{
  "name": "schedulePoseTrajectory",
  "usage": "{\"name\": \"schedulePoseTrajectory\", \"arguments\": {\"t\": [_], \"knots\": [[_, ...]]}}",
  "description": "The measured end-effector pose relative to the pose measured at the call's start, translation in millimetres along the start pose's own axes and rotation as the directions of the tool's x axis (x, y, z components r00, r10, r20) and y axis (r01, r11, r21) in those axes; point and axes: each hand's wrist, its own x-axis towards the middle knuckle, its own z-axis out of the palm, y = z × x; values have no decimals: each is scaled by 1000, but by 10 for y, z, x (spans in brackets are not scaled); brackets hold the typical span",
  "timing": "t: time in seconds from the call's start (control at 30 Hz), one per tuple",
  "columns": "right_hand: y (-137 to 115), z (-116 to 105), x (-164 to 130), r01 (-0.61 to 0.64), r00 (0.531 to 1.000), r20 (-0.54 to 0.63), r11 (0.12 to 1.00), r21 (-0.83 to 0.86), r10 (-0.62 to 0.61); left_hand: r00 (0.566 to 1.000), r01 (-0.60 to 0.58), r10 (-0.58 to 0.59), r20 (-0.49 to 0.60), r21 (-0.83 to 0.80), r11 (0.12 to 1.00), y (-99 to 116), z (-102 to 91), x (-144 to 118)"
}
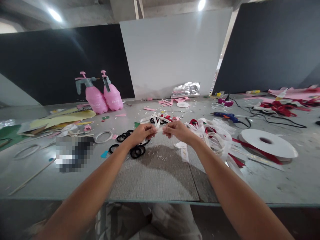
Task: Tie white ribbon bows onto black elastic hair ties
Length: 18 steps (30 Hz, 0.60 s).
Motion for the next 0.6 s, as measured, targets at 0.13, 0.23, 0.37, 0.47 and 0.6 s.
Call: {"name": "schedulePoseTrajectory", "arguments": {"t": [0.13, 0.23, 0.37, 0.47, 0.6], "knots": [[-5, 99, -6, 7, 991, -126, 904, 427, 52, 999, 44, -41, 16, -362, 931, 30, 56, -9], [-49, 143, -21, 61, 984, -167, 761, 646, 63, 998, 68, -54, 41, -574, 816, 53, 71, -5], [-109, 185, -39, 126, 973, -215, 586, 800, 84, 992, 38, -119, -46, -784, 620, 50, 85, 23], [-110, 227, -39, 143, 962, -244, 532, 835, 124, 976, -14, -181, -118, -871, 491, 39, 119, 39], [-92, 286, -20, 133, 961, -241, 530, 837, 139, 973, -78, -183, -144, -941, 328, 33, 166, 37]]}}
